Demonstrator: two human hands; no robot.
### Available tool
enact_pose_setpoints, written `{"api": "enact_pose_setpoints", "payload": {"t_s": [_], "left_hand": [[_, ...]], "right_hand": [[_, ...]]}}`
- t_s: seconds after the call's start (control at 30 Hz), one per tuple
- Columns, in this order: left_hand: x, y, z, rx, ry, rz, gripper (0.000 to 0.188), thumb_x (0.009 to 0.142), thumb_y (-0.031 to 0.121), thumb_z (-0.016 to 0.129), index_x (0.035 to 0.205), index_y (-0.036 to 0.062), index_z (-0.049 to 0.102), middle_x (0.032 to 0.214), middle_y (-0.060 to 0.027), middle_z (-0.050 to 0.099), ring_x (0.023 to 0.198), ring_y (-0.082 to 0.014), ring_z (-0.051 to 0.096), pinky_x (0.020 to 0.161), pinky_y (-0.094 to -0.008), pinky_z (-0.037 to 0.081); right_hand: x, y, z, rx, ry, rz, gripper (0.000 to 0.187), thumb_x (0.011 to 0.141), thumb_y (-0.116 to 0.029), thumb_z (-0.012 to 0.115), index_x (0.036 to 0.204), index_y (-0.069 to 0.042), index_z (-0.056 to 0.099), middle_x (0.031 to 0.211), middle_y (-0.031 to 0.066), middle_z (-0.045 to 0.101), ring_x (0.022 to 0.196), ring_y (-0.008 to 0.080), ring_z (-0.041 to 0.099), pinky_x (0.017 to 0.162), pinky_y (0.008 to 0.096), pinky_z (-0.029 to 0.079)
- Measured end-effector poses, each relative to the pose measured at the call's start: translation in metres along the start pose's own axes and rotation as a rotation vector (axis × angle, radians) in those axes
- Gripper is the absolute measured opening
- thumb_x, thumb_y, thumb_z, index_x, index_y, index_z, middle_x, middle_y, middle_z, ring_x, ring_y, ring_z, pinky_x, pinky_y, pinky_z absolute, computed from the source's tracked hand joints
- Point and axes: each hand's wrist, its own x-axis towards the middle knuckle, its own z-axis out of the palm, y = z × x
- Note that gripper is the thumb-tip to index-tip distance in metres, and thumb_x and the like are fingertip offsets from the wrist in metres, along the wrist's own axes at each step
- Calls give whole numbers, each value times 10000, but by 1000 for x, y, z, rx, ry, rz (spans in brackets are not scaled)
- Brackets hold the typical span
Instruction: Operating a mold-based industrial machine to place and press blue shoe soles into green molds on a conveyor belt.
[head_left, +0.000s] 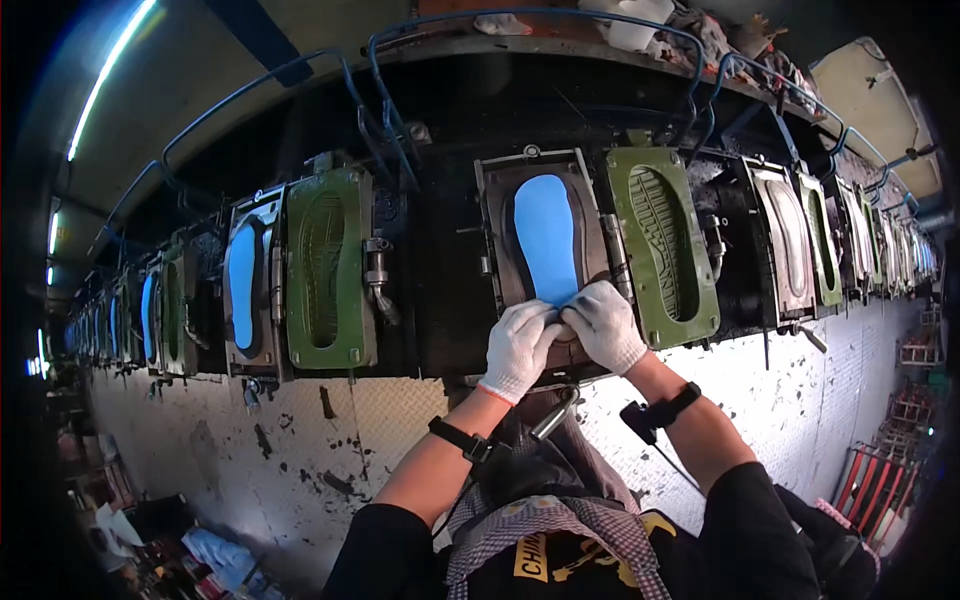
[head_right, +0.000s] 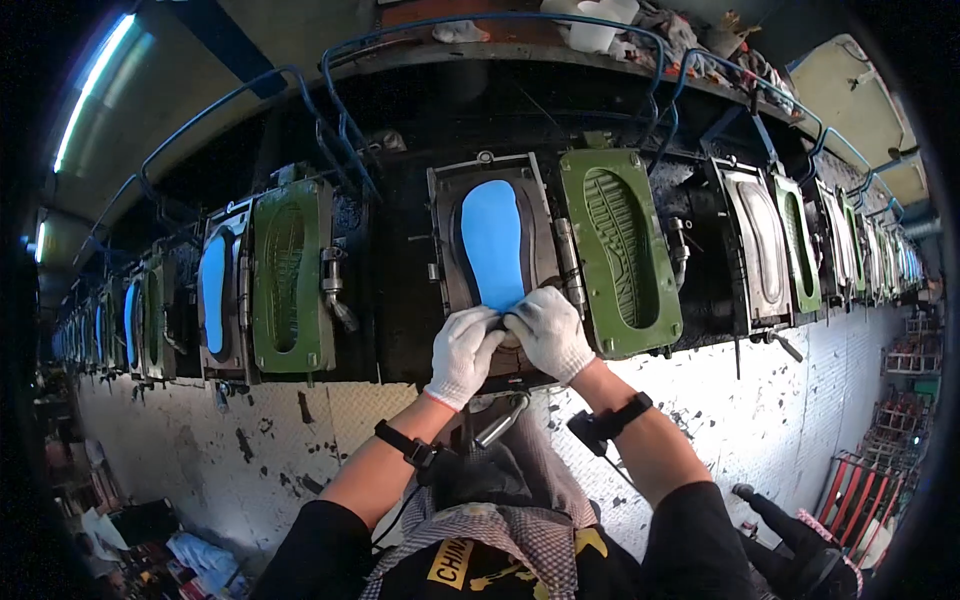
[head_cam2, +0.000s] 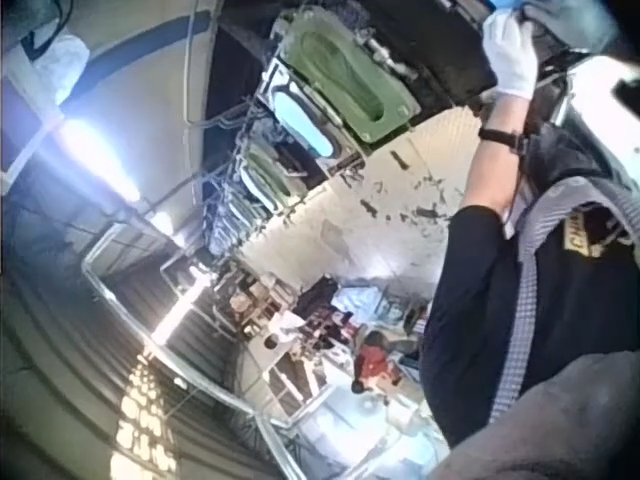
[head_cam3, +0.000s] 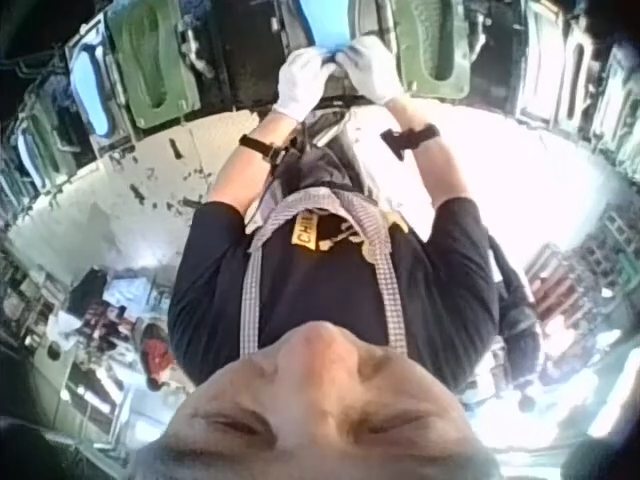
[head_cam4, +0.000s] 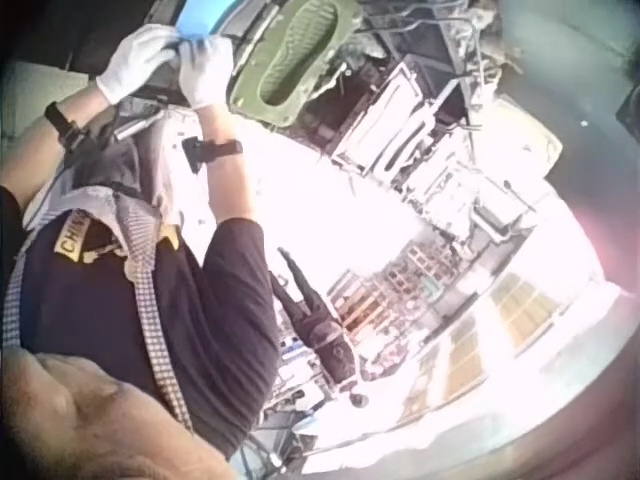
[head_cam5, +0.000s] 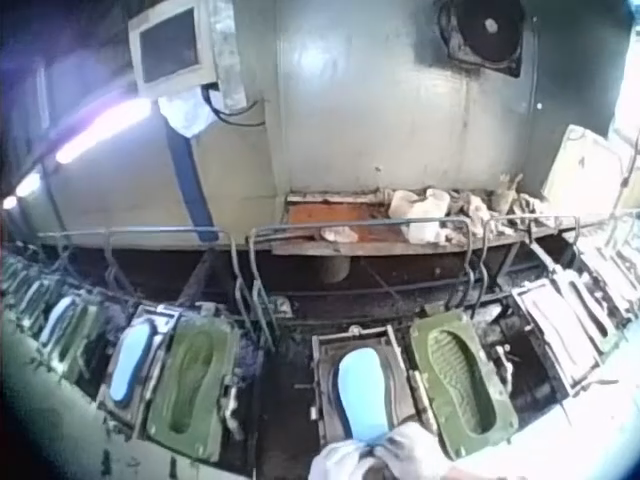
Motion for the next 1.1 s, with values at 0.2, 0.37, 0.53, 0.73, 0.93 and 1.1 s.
{"api": "enact_pose_setpoints", "payload": {"t_s": [0.2,0.37,0.53,0.73,0.93,1.1], "left_hand": [[0,9,-1,22,-62,123,345,848,201,758,1110,-14,694,1219,-162,647,1162,-363,617,977,-452,528],[-7,3,5,247,-199,159,371,776,210,812,1099,60,706,1199,-112,641,1194,-335,593,979,-432,514],[-6,-7,4,197,-177,187,391,828,170,743,1190,33,692,1285,-128,638,1235,-325,586,1003,-427,512],[-5,-14,8,113,-93,247,356,830,166,754,1157,37,697,1300,-124,642,1230,-311,596,967,-414,531],[4,-5,-9,178,-181,244,336,782,151,769,1089,33,699,1231,-111,646,1205,-313,590,980,-416,525],[68,-8,-23,278,-655,631,330,774,298,760,999,63,710,1303,-94,603,1379,-307,454,1172,-502,342]], "right_hand": [[28,-42,-46,58,-66,-41,248,835,-138,747,1044,-17,686,1086,163,643,1036,370,620,906,453,522],[124,-60,-24,-293,116,-125,498,885,-291,695,1266,11,587,1335,210,567,1298,410,504,1109,476,411],[177,-11,51,-549,29,237,636,936,-410,583,1408,12,523,1453,220,508,1408,399,412,1188,479,307],[175,1,32,-482,59,87,497,911,-451,615,1170,-27,636,1185,142,597,1205,341,541,1037,458,445],[191,3,58,-579,21,180,463,910,-431,618,1130,-25,660,1160,170,629,1153,356,586,959,456,502],[144,6,-4,354,172,295,600,950,-375,625,1393,17,526,1361,213,569,1315,348,524,1119,409,399]]}}
